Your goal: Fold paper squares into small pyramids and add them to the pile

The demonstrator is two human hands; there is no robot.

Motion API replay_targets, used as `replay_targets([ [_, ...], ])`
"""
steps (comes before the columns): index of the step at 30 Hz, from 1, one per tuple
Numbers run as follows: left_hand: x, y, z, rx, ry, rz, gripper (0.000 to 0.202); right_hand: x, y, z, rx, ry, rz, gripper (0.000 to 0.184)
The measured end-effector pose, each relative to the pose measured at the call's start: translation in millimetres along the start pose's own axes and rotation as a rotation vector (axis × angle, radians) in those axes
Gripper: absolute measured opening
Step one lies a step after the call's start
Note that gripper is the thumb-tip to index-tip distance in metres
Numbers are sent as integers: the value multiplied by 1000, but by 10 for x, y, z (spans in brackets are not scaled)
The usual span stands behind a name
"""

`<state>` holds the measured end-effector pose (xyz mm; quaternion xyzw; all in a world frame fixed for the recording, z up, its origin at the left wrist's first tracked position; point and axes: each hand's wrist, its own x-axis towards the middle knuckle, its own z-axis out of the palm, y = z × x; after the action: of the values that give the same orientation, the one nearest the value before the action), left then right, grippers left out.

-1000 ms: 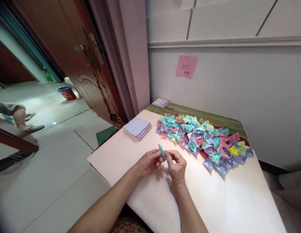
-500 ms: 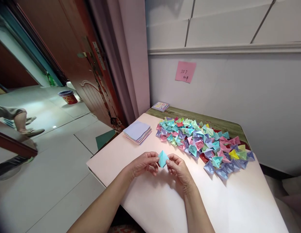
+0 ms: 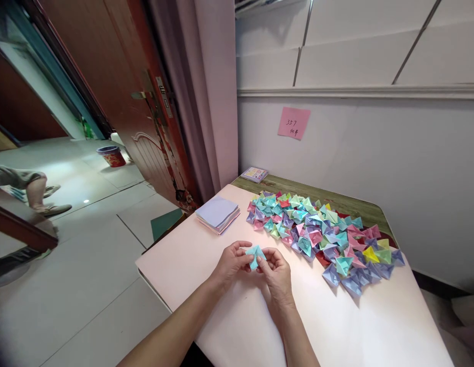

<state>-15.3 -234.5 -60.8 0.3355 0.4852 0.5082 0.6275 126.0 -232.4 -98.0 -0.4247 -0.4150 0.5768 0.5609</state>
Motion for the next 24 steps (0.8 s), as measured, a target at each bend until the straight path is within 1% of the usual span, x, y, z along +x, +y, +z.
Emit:
replay_targets([
  [3,-35,-42,40,-59,-24,-83,38,-18,28,42,8,72,-41,36],
  [5,-49,-62,48,-36,-38,-124,34,-33,26,55,4,98,-63,36],
  [8,-43,-68,27,74,-17,-79,30,-46,-4,35,-21,51,-69,42],
  [10,-27,-54,-2,182,-26,-33,26,-37,-26,-3,-46,0,-13,51],
  [11,-19,-44,-17,237,-47,-19,24,-28,-32,-26,-66,-16,27,51],
  [14,-10,-16,-49,354,-120,-17,20,5,-32,-82,-130,-6,94,41],
  [16,-19,-9,-53,337,-137,-36,21,15,-25,-95,-146,27,68,38],
  [21,-45,-44,-27,120,-146,-113,36,-14,-35,-58,-120,97,-4,33],
  [24,-31,-65,-21,128,-124,-109,38,-27,-47,-40,-86,102,17,35],
])
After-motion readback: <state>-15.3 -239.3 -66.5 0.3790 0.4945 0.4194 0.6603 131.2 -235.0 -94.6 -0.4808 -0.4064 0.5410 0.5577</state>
